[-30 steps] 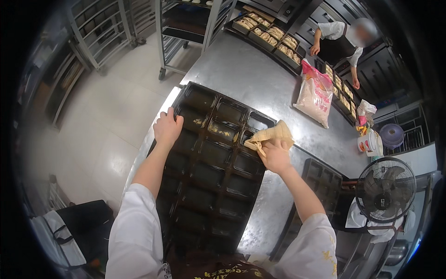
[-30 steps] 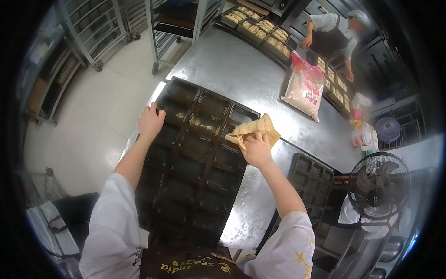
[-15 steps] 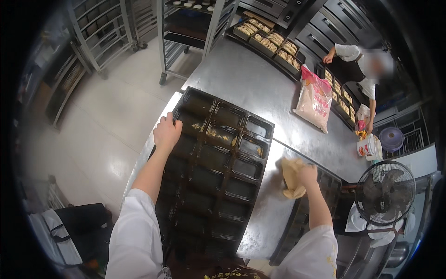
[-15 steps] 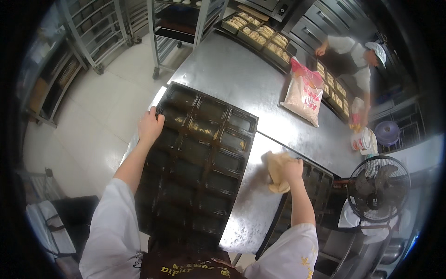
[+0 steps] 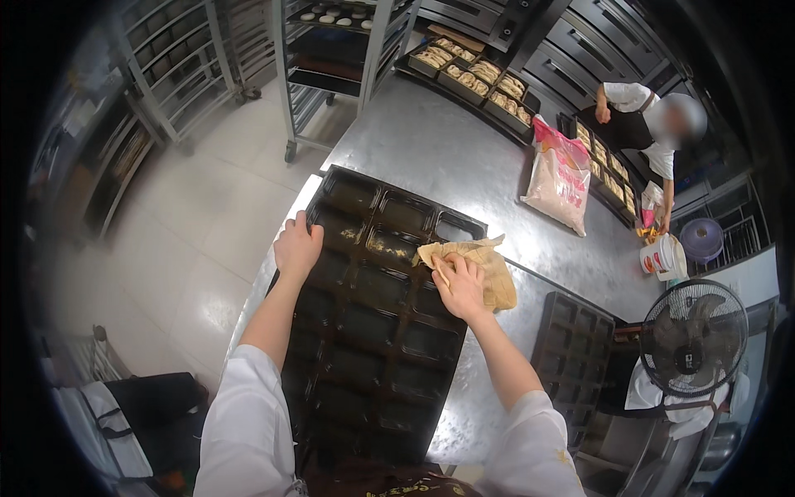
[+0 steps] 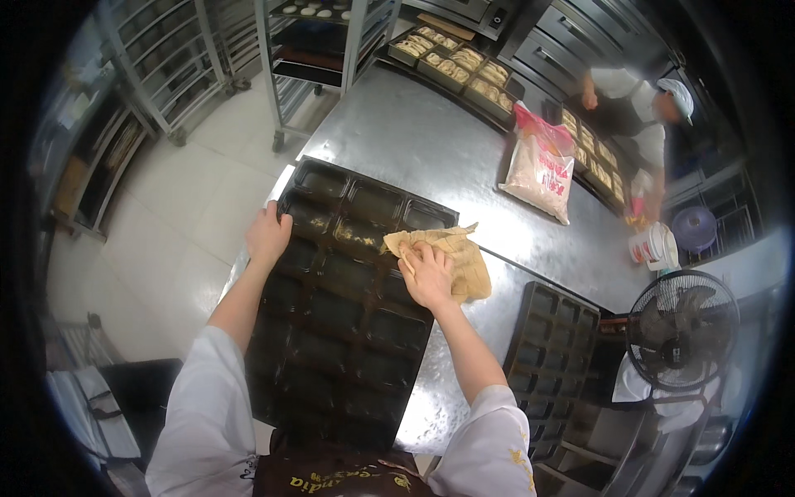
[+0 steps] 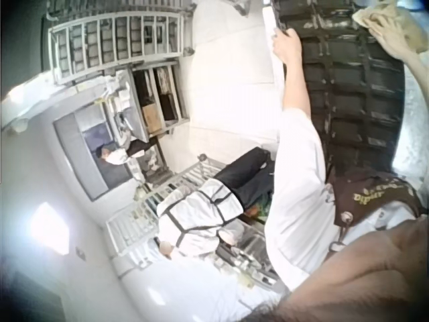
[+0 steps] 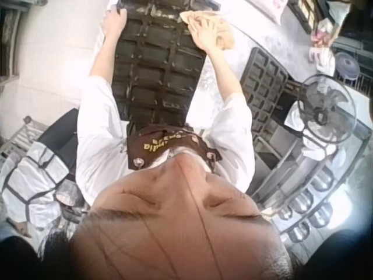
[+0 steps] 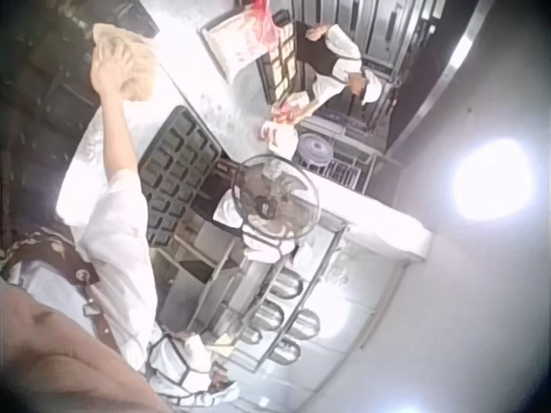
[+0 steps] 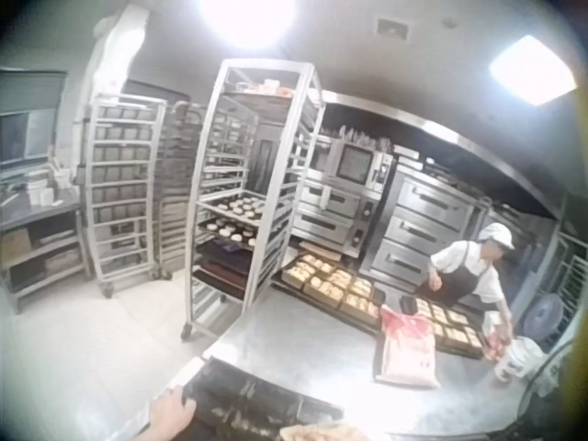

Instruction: The person wipes a black multi-compartment tray with a cloth, moving systematically across each compartment. Other bakers are visible in the background working at a separate station.

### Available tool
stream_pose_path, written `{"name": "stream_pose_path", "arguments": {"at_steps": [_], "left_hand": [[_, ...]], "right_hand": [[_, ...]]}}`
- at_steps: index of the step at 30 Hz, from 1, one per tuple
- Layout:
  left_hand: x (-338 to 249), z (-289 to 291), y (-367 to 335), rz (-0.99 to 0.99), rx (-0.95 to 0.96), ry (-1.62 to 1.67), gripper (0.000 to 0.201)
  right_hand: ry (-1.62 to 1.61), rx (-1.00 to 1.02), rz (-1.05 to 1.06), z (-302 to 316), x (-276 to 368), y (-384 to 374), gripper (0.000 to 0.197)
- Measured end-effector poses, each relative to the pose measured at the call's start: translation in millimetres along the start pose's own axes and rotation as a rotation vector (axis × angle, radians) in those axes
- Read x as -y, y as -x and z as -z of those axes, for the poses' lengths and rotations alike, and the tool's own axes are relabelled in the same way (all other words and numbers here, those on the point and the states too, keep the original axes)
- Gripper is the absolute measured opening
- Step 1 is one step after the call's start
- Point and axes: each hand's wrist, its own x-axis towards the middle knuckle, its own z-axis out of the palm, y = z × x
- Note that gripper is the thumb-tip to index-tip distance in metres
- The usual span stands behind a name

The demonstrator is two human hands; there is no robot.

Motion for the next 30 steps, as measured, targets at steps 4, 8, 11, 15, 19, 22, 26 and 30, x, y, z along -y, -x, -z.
{"name": "stream_pose_path", "arguments": {"at_steps": [4,8,11,15,19,22,26,30], "left_hand": [[1,-2,-1,0.009,0.028,0.029,0.035],[9,-9,-3,0.012,0.006,0.044,0.035],[5,-10,-5,0.014,0.020,0.041,0.036],[-1,-7,-4,0.002,0.043,0.013,0.037],[4,-8,-4,0.002,-0.019,-0.013,0.035],[-4,-9,-3,-0.001,-0.017,0.024,0.033],[-3,-4,-1,0.025,0.003,0.021,0.034],[-3,-7,-3,0.008,-0.015,0.026,0.033]], "right_hand": [[0.154,0.030,0.009,6,3,-9,0.036],[0.325,-0.002,0.059,25,-16,-6,0.031],[0.331,0.075,0.087,36,-45,6,0.025],[0.338,0.336,0.048,40,-42,-12,0.031],[0.223,0.801,-0.437,78,-111,-15,0.057],[0.733,0.475,-0.542,135,-155,14,0.055],[-0.239,0.008,-0.733,120,-161,16,0.055],[-0.234,-0.125,-0.384,58,-83,7,0.038]]}}
